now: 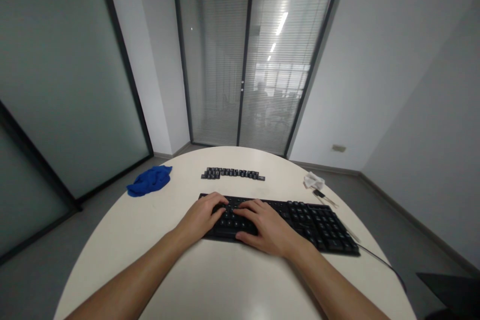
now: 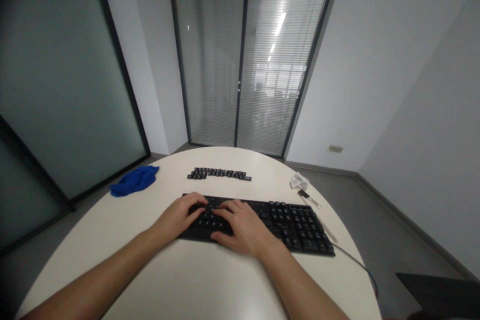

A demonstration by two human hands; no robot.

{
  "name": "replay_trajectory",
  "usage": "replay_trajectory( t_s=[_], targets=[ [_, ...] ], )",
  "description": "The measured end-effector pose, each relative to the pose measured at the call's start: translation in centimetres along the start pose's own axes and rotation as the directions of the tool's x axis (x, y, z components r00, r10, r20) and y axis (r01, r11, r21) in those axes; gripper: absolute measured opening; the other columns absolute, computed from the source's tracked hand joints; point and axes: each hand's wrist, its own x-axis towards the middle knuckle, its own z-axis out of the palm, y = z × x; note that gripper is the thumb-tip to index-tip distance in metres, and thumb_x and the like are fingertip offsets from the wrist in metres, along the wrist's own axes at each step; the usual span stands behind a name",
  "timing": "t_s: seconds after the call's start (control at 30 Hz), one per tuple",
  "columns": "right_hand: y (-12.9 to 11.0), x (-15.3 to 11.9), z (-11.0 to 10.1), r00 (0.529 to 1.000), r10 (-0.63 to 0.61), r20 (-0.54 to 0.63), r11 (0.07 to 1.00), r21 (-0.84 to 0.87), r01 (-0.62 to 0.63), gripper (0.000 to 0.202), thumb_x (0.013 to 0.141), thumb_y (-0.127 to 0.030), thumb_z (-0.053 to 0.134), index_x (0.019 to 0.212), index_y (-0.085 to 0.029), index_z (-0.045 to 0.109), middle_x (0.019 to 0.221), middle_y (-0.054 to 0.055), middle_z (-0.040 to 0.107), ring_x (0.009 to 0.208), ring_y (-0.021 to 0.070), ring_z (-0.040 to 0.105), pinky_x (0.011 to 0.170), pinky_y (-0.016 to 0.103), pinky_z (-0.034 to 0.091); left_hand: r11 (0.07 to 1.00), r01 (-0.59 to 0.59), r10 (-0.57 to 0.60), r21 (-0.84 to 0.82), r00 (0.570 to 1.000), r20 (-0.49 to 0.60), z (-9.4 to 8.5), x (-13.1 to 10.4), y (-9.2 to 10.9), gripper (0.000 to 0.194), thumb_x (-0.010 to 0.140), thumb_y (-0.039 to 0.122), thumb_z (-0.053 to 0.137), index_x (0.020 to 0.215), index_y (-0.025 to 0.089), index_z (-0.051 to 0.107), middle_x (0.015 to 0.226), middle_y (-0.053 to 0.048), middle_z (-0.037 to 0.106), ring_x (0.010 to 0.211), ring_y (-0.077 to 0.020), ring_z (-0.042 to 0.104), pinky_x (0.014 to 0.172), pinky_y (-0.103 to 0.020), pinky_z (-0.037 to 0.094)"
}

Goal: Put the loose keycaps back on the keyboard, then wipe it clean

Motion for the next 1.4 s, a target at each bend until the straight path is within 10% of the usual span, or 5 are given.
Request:
replay_trajectory(
  t_s=[0.63, 1.4],
  targets=[
    [0.3, 0.0, 0.2, 1.000, -0.015, -0.016, 1.000, 0.010, 0.015, 0.051, 0.090, -0.048, 0.065, 0.135, -0.025, 0.058, 0.128, 0.009, 0.061, 0.118, 0.0267, 0.053, 0.104, 0.043, 0.042, 0.966, 0.216, -0.217, -0.139, 0.976, 0.005, 0.5, 0.4, -1.1, 0.011, 0.082, 0.022, 0.067, 0.092, 0.022, 0.072, 0.099, -0.003, 0.074, 0.100, -0.0234, 0.065, 0.096, -0.037, 0.045],
    [0.0, -0.1, 0.0, 1.000, -0.011, -0.015, 1.000, -0.015, 0.011, 0.050, 0.090, -0.046, 0.065, 0.134, -0.024, 0.059, 0.128, 0.009, 0.061, 0.117, 0.0264, 0.053, 0.104, 0.043, 0.041, 0.985, -0.057, 0.041, 0.165, 0.994, 0.100, 0.0, 0.1, 1.0, 0.021, 0.094, 0.017, 0.053, 0.097, 0.023, 0.072, 0.103, -0.003, 0.071, 0.098, -0.0188, 0.066, 0.091, -0.031, 0.051]
  ],
)
